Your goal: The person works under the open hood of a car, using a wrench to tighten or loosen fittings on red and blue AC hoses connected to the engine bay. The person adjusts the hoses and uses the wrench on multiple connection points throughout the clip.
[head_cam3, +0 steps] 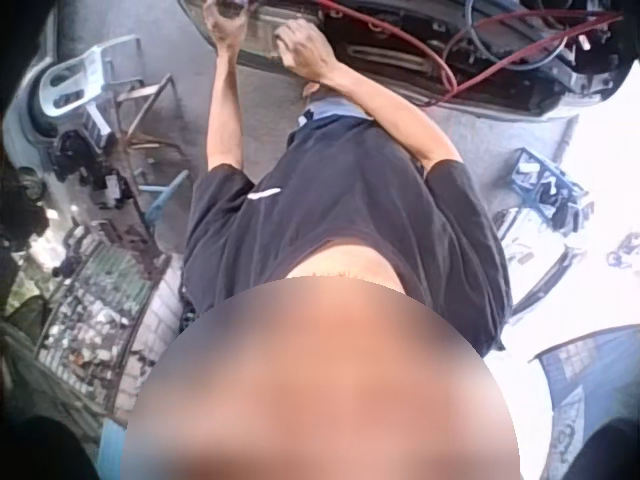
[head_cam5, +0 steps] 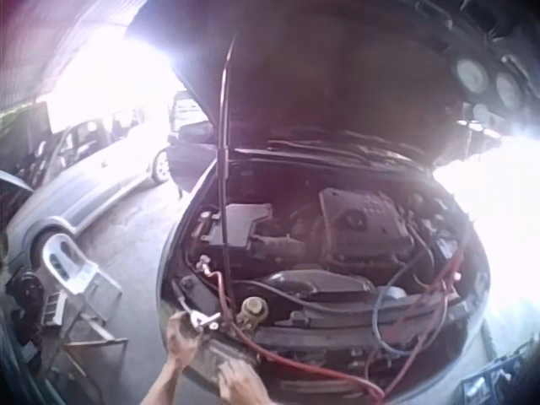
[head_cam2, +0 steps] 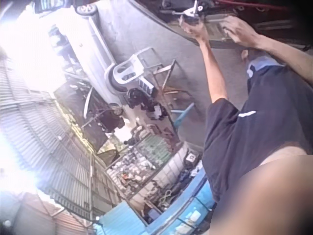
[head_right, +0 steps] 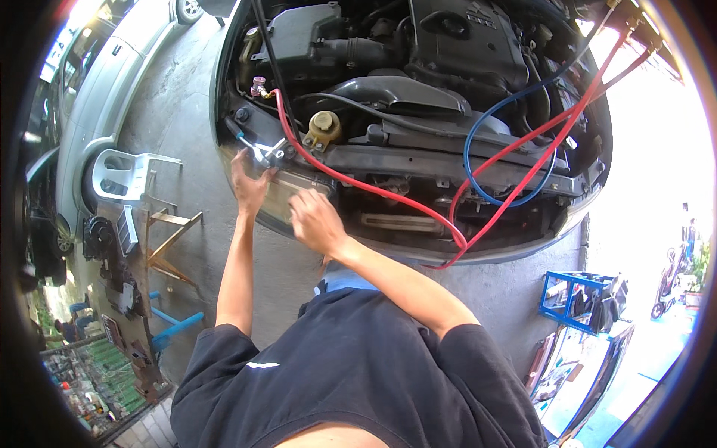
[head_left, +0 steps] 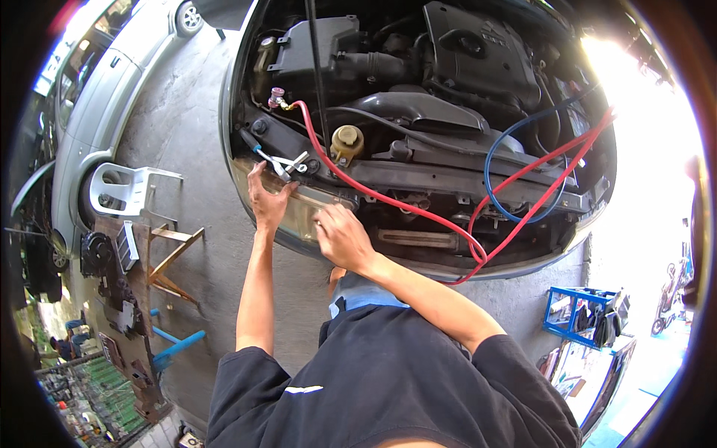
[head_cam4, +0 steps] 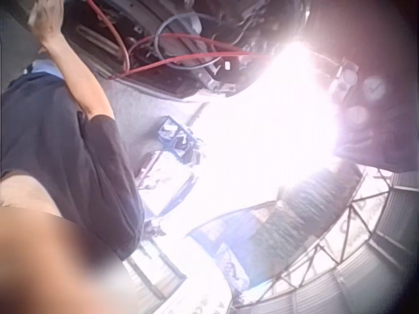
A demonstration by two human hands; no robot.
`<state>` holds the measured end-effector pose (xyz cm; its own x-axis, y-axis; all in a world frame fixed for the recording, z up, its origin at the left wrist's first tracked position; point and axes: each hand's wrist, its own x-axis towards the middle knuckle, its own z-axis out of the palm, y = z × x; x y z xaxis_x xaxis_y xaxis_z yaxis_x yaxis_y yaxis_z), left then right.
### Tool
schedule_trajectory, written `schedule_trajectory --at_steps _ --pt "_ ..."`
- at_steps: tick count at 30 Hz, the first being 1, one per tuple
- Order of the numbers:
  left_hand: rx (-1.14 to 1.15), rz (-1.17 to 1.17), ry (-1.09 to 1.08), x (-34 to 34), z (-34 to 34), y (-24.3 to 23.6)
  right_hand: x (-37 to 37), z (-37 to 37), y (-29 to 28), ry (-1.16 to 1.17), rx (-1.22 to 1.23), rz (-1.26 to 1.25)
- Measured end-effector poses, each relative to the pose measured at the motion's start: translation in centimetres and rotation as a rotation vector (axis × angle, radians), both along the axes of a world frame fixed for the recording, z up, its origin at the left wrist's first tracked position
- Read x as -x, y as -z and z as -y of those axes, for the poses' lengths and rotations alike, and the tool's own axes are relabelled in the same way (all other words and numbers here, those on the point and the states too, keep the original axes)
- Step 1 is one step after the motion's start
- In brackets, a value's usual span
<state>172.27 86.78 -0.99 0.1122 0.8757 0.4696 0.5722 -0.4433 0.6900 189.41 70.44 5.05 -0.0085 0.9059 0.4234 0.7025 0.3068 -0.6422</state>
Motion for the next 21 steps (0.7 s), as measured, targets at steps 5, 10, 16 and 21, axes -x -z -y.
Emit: schedule_trajectory --at_steps 5,10,16,21 --pt "-0.098 -0.019 -0.084 -0.8 2.5 -0.7 -5.7 8.1 3.1 0.235 0.145 -0.025" --pt "0.084 0.332 -0.244 -4.8 11.0 0.4 -11.7 11.3 5.6 0.716 0.162 -0.144" --pt "0.398 0.233 0.396 -14.9 19.0 -0.4 -16.5 8.4 6.8 0.811 0.100 -0.003" --pt "0.002 -0.003 0.524 -21.6 16.6 -0.7 -16.9 6.7 7.1 0.846 0.211 -0.070"
